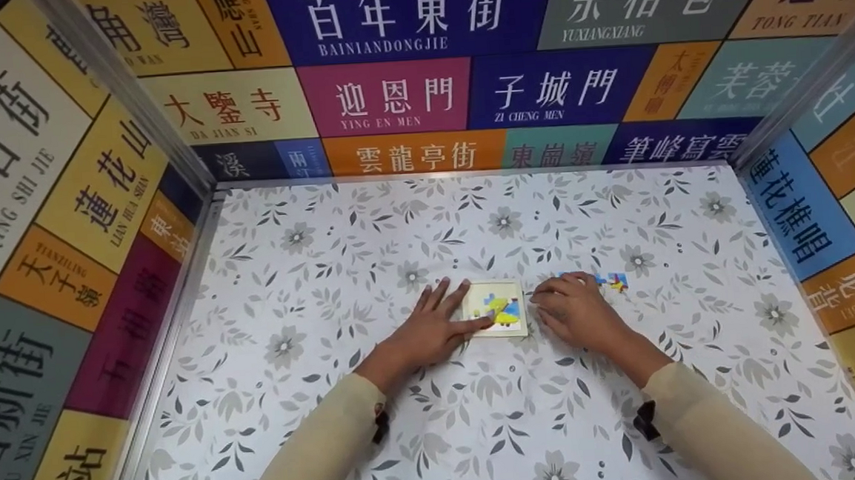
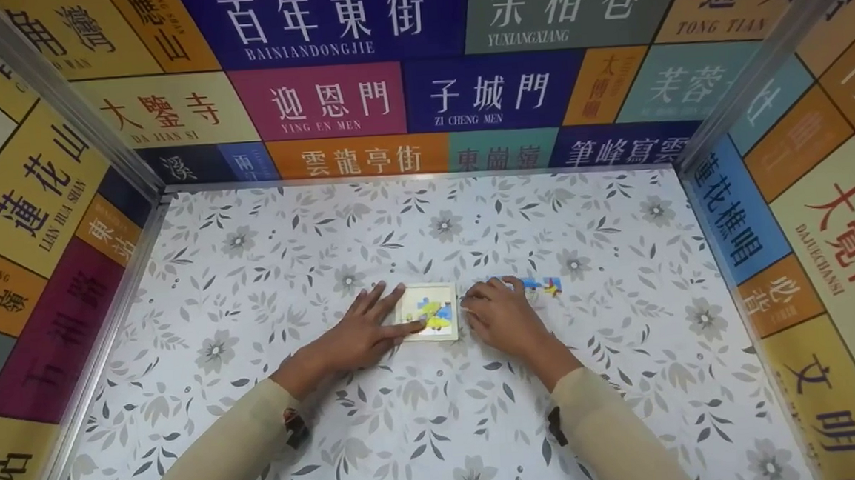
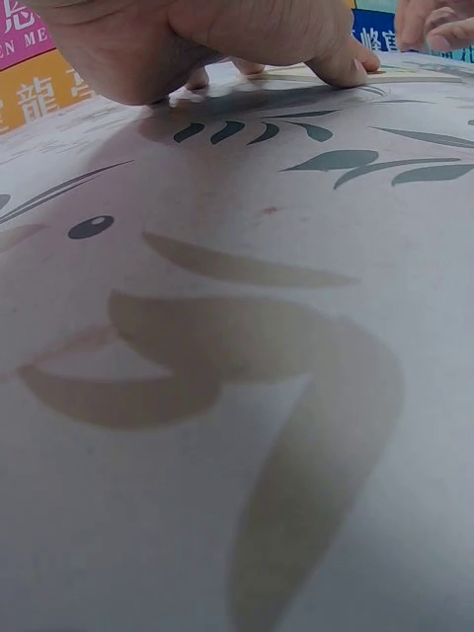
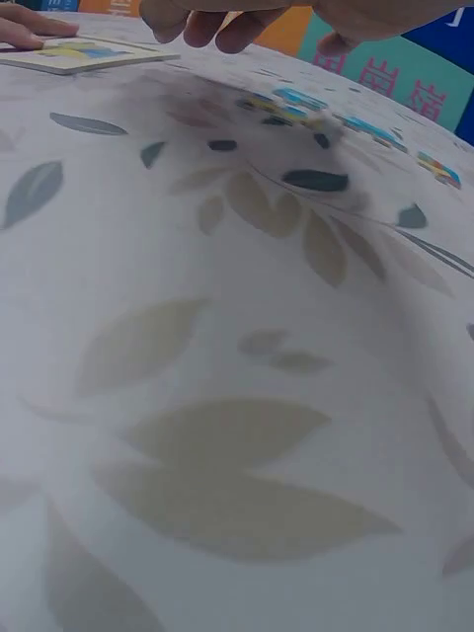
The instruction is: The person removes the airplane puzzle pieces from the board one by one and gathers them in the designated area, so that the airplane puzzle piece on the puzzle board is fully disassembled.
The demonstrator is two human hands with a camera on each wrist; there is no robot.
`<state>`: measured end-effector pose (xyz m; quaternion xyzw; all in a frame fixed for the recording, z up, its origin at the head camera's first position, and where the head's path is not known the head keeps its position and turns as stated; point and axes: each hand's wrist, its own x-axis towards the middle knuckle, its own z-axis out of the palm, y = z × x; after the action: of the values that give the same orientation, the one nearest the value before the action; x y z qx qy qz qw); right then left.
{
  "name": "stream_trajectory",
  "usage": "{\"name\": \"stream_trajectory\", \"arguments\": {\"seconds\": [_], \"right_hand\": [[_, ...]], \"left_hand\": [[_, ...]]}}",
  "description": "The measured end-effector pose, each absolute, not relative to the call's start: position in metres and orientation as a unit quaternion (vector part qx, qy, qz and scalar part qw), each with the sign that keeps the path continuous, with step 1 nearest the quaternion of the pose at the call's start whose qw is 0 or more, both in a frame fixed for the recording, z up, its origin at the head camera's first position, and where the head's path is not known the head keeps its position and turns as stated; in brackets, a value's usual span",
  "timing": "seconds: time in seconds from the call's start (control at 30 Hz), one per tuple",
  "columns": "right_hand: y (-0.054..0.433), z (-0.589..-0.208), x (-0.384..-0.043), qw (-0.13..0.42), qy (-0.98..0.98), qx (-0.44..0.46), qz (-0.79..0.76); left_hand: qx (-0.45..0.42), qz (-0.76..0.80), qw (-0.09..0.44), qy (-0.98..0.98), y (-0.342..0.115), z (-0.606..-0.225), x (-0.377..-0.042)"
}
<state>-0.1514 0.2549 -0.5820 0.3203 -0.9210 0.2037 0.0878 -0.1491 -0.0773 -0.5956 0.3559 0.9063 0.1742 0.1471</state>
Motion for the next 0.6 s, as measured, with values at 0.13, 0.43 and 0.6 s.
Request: {"name": "stream_trajectory", "arguments": {"seconds": [0.13, 0.43, 0.6], "right_hand": [[0.241, -0.581, -0.153, 0.063, -0.923, 0.32, 0.205], [0.214, -0.584, -0.155, 0.03, -0.921, 0.328, 0.21], [0.205, -0.583, -0.155, 0.008, -0.922, 0.325, 0.211]], "left_hand": [[0.355, 0.168, 0.147, 0.908, -0.078, -0.595, -0.149], [0.36, 0.173, 0.141, 0.906, -0.078, -0.594, -0.148], [0.358, 0.172, 0.142, 0.907, -0.078, -0.594, -0.147]]}}
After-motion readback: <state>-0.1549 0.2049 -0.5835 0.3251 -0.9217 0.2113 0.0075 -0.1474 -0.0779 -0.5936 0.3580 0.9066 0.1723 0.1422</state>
